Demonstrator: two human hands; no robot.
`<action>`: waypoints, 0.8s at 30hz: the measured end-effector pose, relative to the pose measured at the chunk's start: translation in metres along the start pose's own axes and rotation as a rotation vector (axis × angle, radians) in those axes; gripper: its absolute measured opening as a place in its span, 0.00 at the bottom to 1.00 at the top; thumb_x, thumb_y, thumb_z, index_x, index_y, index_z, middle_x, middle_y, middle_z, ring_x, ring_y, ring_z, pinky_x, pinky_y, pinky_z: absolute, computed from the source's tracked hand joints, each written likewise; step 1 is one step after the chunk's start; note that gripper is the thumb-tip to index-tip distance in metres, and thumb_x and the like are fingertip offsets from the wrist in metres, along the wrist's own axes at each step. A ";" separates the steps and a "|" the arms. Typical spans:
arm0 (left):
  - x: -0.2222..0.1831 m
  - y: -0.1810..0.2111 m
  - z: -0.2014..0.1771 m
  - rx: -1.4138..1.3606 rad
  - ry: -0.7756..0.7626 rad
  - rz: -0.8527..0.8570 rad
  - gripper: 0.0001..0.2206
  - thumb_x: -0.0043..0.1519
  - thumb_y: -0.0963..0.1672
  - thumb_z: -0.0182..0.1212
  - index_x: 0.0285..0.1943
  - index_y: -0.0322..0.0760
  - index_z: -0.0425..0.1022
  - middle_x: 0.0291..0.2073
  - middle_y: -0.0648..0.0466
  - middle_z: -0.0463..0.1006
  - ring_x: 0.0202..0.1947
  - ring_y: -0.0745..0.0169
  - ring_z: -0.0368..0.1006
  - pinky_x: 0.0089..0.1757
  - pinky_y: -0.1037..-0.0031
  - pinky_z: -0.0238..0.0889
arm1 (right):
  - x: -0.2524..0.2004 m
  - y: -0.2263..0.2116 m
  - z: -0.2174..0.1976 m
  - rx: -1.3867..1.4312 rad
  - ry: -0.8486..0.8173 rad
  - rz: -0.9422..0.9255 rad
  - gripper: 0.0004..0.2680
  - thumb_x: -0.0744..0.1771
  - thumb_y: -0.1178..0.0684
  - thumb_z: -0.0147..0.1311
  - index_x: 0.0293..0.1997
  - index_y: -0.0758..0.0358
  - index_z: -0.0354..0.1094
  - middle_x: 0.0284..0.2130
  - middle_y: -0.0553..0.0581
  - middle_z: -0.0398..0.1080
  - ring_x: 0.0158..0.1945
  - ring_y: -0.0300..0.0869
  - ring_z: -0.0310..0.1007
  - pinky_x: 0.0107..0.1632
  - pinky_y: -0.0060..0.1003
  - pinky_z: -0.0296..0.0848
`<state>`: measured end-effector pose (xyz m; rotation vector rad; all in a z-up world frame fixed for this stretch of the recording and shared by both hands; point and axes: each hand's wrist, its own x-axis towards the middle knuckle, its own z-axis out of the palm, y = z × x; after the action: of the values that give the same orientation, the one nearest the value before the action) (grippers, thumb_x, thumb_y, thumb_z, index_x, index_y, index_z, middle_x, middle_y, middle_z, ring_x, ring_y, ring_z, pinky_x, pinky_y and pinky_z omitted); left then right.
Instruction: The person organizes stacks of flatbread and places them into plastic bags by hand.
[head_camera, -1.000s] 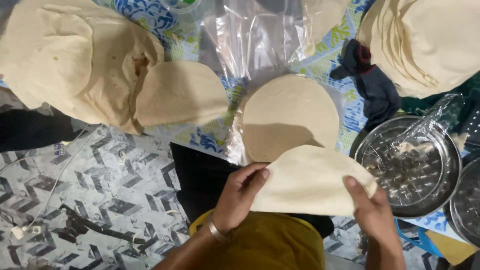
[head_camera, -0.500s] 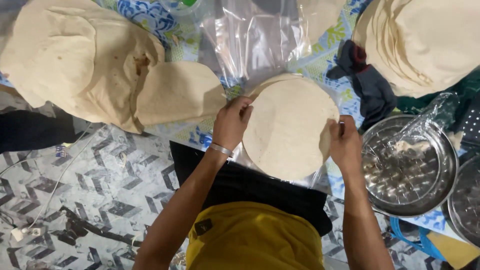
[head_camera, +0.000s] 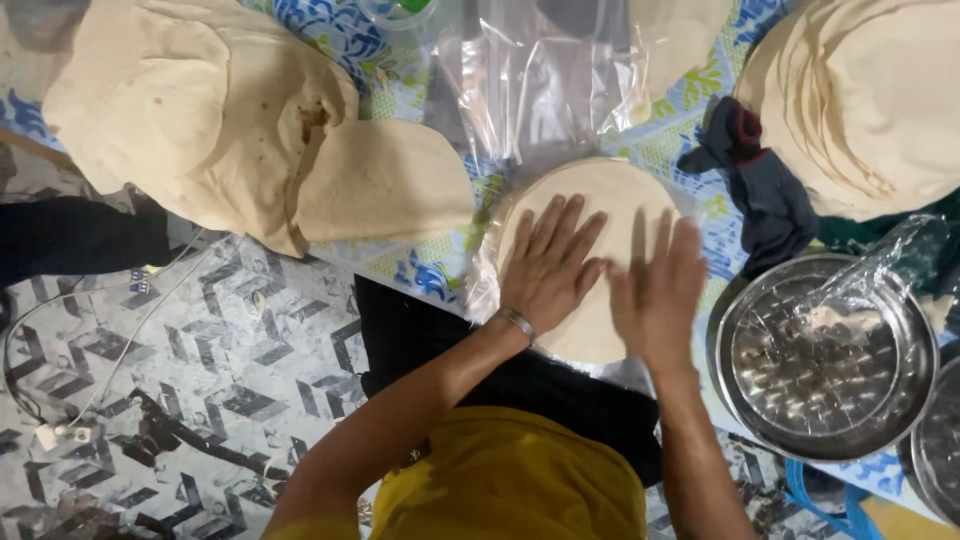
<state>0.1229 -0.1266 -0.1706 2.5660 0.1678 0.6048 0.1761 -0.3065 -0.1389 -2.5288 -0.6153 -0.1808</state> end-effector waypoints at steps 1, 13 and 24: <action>0.000 0.005 -0.004 0.019 0.007 0.054 0.26 0.64 0.52 0.56 0.71 0.43 0.67 0.71 0.47 0.63 0.72 0.46 0.58 0.65 0.48 0.51 | -0.001 -0.003 0.004 -0.061 -0.060 -0.142 0.27 0.71 0.43 0.51 0.77 0.70 0.48 0.74 0.75 0.46 0.77 0.70 0.43 0.71 0.70 0.47; 0.092 -0.150 0.040 0.060 0.046 -0.190 0.22 0.52 0.49 0.68 0.55 0.40 0.75 0.49 0.51 0.75 0.53 0.48 0.69 0.49 0.54 0.61 | -0.003 0.004 0.016 -0.048 -0.145 -0.053 0.26 0.70 0.38 0.47 0.76 0.57 0.51 0.75 0.70 0.46 0.78 0.64 0.39 0.71 0.70 0.40; 0.099 -0.120 -0.039 -0.069 0.246 -0.114 0.09 0.66 0.43 0.57 0.51 0.41 0.79 0.40 0.53 0.84 0.43 0.59 0.78 0.53 0.61 0.63 | -0.003 0.016 0.011 0.033 -0.208 -0.027 0.25 0.70 0.39 0.44 0.76 0.57 0.53 0.76 0.70 0.44 0.79 0.62 0.36 0.71 0.70 0.34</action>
<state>0.1934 0.0176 -0.1606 2.3911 0.3677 0.8656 0.1804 -0.3139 -0.1561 -2.5270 -0.7264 0.0841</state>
